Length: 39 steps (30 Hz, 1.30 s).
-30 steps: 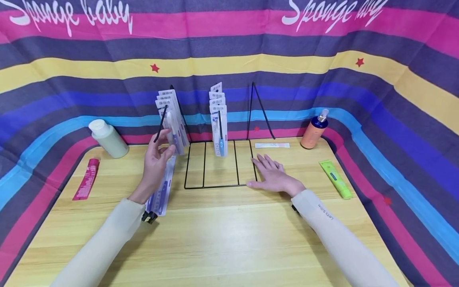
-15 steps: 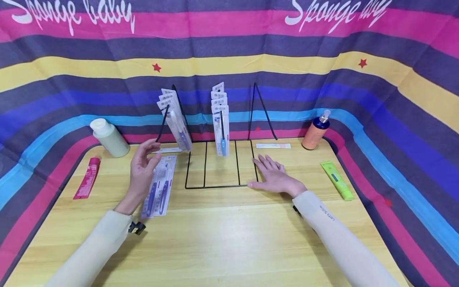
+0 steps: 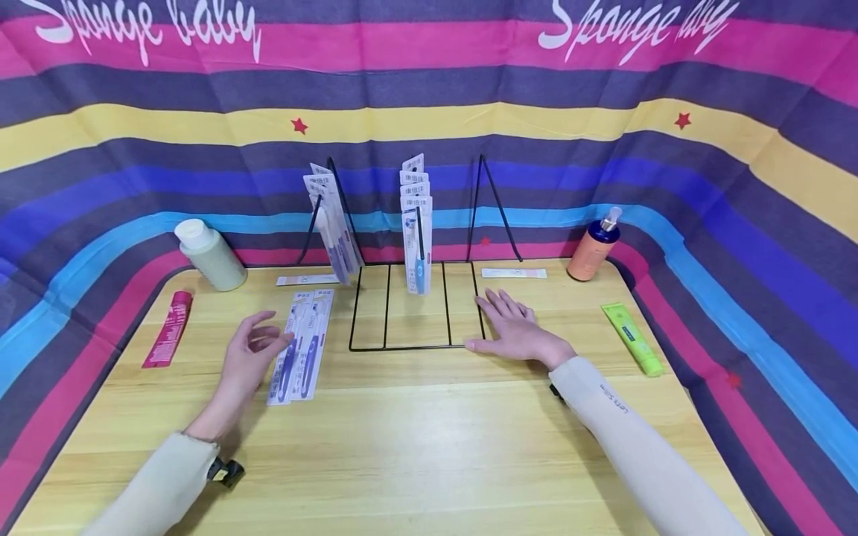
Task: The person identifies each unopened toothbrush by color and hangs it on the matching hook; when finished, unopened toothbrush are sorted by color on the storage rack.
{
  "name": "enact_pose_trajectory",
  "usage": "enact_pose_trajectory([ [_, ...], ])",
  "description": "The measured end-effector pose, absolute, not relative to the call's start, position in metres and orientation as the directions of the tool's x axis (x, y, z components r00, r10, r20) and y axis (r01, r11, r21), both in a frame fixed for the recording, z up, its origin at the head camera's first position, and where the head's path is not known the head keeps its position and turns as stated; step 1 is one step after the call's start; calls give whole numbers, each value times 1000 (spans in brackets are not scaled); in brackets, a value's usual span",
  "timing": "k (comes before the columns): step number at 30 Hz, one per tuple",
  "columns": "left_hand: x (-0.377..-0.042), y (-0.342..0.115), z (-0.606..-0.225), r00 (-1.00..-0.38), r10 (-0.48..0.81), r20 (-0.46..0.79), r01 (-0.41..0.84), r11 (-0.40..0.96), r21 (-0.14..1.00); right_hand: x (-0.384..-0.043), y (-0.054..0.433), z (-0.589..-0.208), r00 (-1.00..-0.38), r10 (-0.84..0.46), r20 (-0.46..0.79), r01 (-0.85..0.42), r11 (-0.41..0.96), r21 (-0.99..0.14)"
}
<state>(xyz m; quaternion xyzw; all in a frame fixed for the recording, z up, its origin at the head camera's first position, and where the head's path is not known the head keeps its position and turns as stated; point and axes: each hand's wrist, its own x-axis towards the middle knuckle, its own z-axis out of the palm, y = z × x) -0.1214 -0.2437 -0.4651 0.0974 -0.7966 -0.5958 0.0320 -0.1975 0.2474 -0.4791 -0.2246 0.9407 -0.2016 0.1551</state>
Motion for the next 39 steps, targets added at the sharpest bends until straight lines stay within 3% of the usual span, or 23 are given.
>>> enact_pose_trajectory([
  [6, -117, -245, -469, -966, -163, -201, -255, 460, 851, -197, 249, -481, -850, -488, -195, -365, 815, -450],
  [14, -119, -248, -466, -973, -113, -202, -228, 613, 756, -198, 248, -483, -851, -490, -191, -371, 816, -443],
  [32, -102, -251, -463, -975, -24, -221, -206, 467, 860, -198, 245, -483, -847, -501, -175, -385, 807, -448],
  [35, -92, -245, -460, -987, -36, -157, -159, 359, 920, -199, 245, -483, -848, -499, -177, -383, 810, -445],
  [39, -81, -232, -451, -998, -67, 22, 6, 239, 971, -199, 246, -482, -849, -494, -188, -374, 813, -447],
])
